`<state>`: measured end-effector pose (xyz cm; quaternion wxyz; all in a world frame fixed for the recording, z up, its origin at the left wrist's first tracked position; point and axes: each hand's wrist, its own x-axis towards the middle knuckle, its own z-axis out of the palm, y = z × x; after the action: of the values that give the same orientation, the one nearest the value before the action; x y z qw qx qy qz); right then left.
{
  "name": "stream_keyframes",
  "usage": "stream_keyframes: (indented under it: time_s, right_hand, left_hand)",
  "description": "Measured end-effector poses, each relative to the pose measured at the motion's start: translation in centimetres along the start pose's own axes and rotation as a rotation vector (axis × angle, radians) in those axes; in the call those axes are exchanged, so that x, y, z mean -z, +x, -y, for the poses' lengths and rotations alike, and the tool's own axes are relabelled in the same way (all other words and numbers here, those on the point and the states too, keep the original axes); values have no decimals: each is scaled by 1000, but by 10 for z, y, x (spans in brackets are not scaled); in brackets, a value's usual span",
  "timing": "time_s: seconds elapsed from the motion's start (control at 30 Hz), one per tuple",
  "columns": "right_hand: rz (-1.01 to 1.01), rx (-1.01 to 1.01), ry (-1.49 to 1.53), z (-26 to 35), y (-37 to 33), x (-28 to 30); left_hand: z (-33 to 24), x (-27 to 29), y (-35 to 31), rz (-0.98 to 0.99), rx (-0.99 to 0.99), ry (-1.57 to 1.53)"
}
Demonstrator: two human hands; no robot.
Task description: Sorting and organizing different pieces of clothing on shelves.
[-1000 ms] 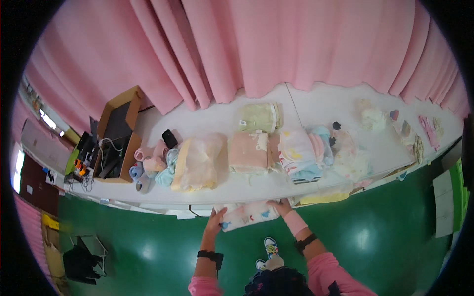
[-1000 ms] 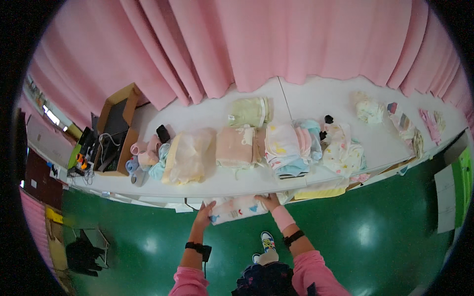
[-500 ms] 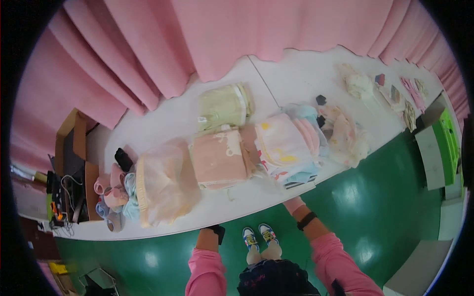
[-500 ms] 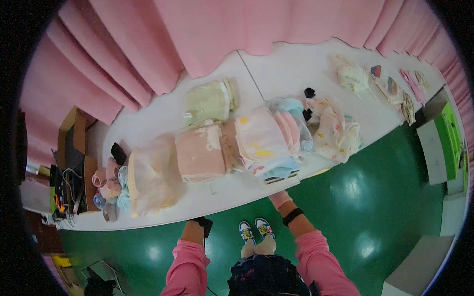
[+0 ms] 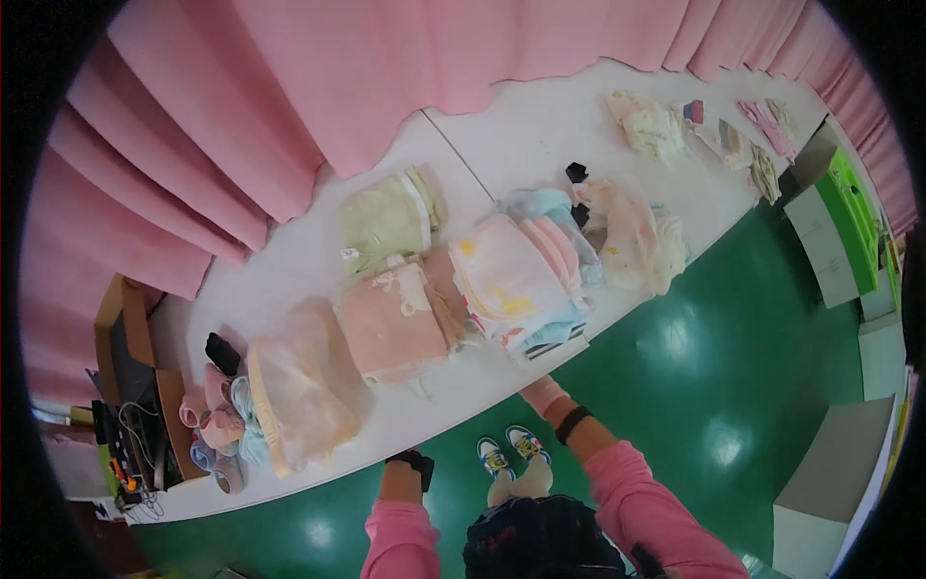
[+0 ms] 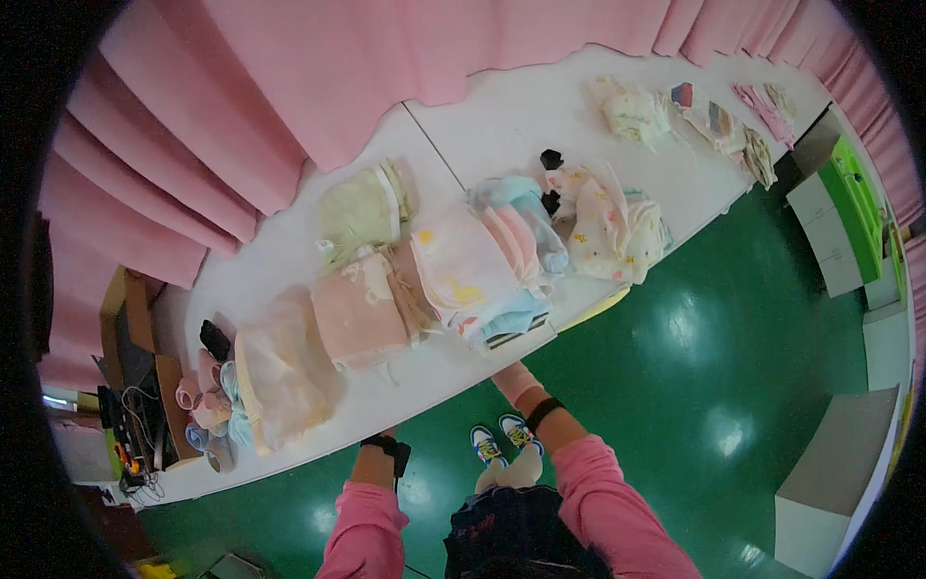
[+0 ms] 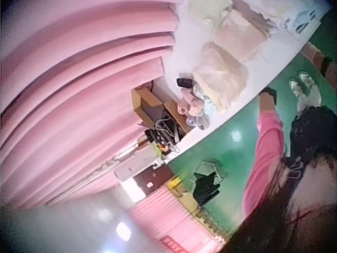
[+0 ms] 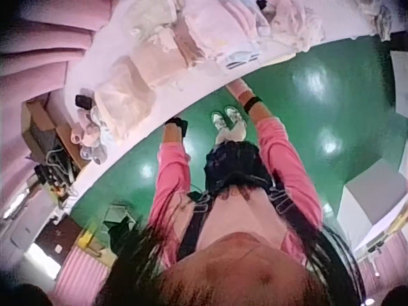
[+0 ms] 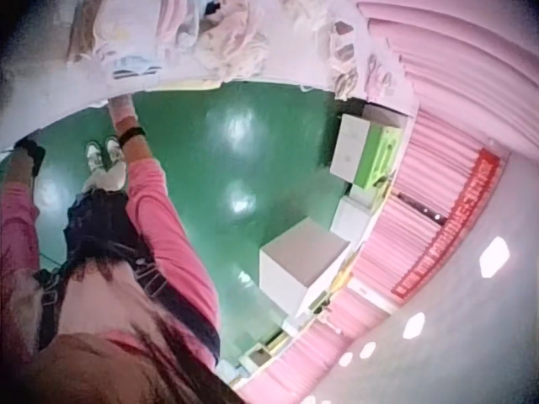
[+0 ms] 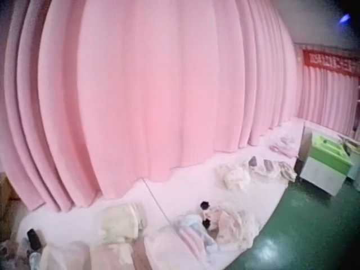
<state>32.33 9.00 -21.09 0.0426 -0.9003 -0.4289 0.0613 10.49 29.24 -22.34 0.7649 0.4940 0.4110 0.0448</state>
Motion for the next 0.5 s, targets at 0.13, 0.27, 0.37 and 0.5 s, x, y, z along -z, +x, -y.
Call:
stream_keyframes:
  time_s: [0.13, 0.27, 0.37, 0.5]
  right_hand:
    - [0, 23, -64, -19, -9, 3]
    - [-96, 20, 10, -38, -55, 27]
    - [-89, -146, 471, -46, -152, 46]
    - [571, -259, 133, -158, -375, -35]
  left_hand:
    - [-1, -11, -1, 23, 24, 53]
    - [-5, -25, -15, 52, 70, 136]
    - [-1, -17, -48, 52, 131, 208]
    - [37, -36, -95, 241, 324, 240]
